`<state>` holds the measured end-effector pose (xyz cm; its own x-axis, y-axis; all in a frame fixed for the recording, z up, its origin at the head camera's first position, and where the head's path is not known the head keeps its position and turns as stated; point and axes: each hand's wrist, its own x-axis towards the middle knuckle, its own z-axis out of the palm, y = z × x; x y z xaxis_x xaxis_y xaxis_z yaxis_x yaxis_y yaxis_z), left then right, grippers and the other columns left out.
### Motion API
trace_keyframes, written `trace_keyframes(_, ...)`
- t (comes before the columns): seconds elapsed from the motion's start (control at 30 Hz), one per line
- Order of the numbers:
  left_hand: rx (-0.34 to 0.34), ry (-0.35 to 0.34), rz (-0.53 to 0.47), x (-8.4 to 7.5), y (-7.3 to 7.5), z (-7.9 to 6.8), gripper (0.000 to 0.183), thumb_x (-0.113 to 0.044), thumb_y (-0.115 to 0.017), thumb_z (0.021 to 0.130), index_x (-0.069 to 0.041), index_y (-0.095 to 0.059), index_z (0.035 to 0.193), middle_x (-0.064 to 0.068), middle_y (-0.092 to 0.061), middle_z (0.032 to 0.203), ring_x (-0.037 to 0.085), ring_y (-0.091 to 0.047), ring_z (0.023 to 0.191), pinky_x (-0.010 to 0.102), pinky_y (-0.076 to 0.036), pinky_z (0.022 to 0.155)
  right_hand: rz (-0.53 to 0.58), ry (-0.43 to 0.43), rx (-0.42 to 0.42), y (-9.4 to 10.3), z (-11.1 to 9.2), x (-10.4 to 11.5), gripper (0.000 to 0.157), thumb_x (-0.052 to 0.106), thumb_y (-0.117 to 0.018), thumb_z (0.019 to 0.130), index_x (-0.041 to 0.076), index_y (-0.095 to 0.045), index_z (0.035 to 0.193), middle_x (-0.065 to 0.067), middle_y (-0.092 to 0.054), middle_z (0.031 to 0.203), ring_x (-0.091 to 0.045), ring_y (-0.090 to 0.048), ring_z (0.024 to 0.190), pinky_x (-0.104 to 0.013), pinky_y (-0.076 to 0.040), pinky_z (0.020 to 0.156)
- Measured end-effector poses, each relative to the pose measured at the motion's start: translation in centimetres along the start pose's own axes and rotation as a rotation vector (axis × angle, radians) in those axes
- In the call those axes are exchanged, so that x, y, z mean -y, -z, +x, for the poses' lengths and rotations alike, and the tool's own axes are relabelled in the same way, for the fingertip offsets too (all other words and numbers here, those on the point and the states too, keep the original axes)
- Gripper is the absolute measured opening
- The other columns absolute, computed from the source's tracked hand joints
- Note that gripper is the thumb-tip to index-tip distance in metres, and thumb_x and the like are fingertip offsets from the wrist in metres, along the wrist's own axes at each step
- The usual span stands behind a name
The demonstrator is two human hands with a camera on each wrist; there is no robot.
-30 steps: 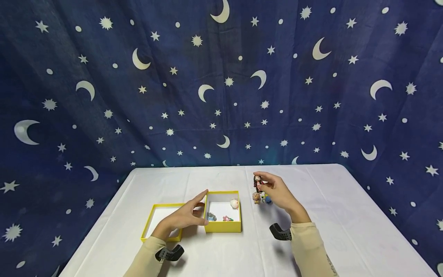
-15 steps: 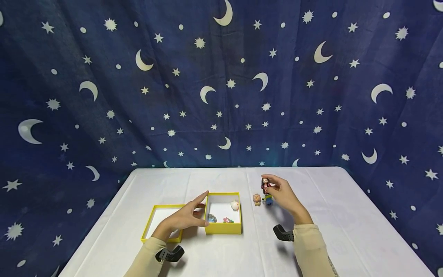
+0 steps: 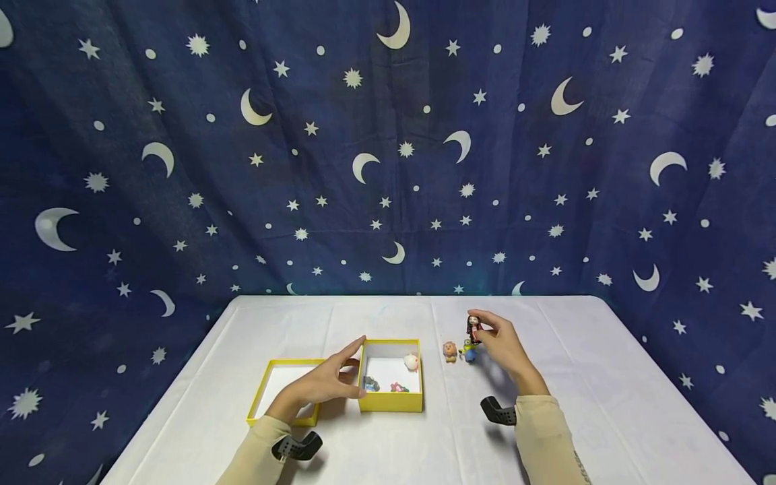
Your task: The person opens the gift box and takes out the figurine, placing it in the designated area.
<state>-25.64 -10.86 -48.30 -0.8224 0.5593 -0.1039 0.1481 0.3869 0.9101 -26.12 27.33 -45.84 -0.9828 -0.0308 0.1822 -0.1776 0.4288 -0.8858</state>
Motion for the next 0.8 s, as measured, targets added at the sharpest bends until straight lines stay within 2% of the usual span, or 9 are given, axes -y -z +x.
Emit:
trace_keyframes(0.2, -0.002, 0.002, 0.011, -0.1, -0.1, 0.0, 0.107, -0.028, -0.083, 0.080, -0.037, -0.016, 0.162, 0.003, -0.028, 0.167, 0.029, -0.045, 0.141, 0.053, -0.038, 0.116, -0.037, -0.072, -0.048, 0.0, 0.0, -1.1, 0.049, -0.005, -0.048, 0.094, -0.003, -0.052, 0.143, -0.032, -0.051, 0.145, -0.001, -0.060, 0.088, -0.025, -0.053, 0.073)
trace_keyframes(0.4, 0.004, 0.006, 0.015, 0.0, -0.1, 0.1, 0.107, -0.028, -0.083, 0.080, -0.036, -0.015, 0.163, 0.004, -0.029, 0.166, 0.028, -0.047, 0.138, 0.052, -0.039, 0.115, -0.062, -0.127, -0.023, 0.1, -0.1, -2.4, 0.048, -0.004, -0.051, 0.094, -0.006, -0.053, 0.141, -0.033, -0.054, 0.141, -0.004, -0.062, 0.094, -0.023, -0.052, 0.073)
trace_keyframes(0.53, 0.004, 0.005, 0.021, 0.0, -0.1, 0.1, 0.107, -0.028, -0.082, 0.080, -0.035, -0.015, 0.163, 0.004, -0.028, 0.166, 0.029, -0.048, 0.137, 0.052, -0.039, 0.115, -0.093, -0.141, -0.004, 0.2, -0.3, -3.0, 0.048, -0.004, -0.053, 0.092, -0.009, -0.052, 0.140, -0.034, -0.055, 0.138, -0.019, -0.064, 0.106, -0.025, -0.051, 0.070)
trace_keyframes(0.67, 0.004, -0.002, 0.025, -0.1, -0.1, 0.1, 0.107, -0.027, -0.082, 0.080, -0.034, -0.015, 0.163, 0.002, -0.025, 0.168, 0.028, -0.047, 0.138, 0.051, -0.039, 0.115, -0.126, -0.137, 0.003, 0.4, -0.4, -3.2, 0.047, -0.005, -0.054, 0.091, -0.012, -0.053, 0.138, -0.036, -0.056, 0.136, -0.039, -0.060, 0.118, -0.022, -0.050, 0.070)
trace_keyframes(0.8, 0.001, -0.003, 0.024, -0.1, 0.0, 0.0, 0.107, -0.027, -0.082, 0.080, -0.033, -0.015, 0.163, 0.002, -0.025, 0.168, 0.027, -0.047, 0.138, 0.051, -0.039, 0.115, -0.172, -0.133, 0.020, 0.4, -0.4, -3.3, 0.045, -0.006, -0.056, 0.090, -0.014, -0.055, 0.134, -0.037, -0.057, 0.133, -0.047, -0.058, 0.120, -0.019, -0.050, 0.072)
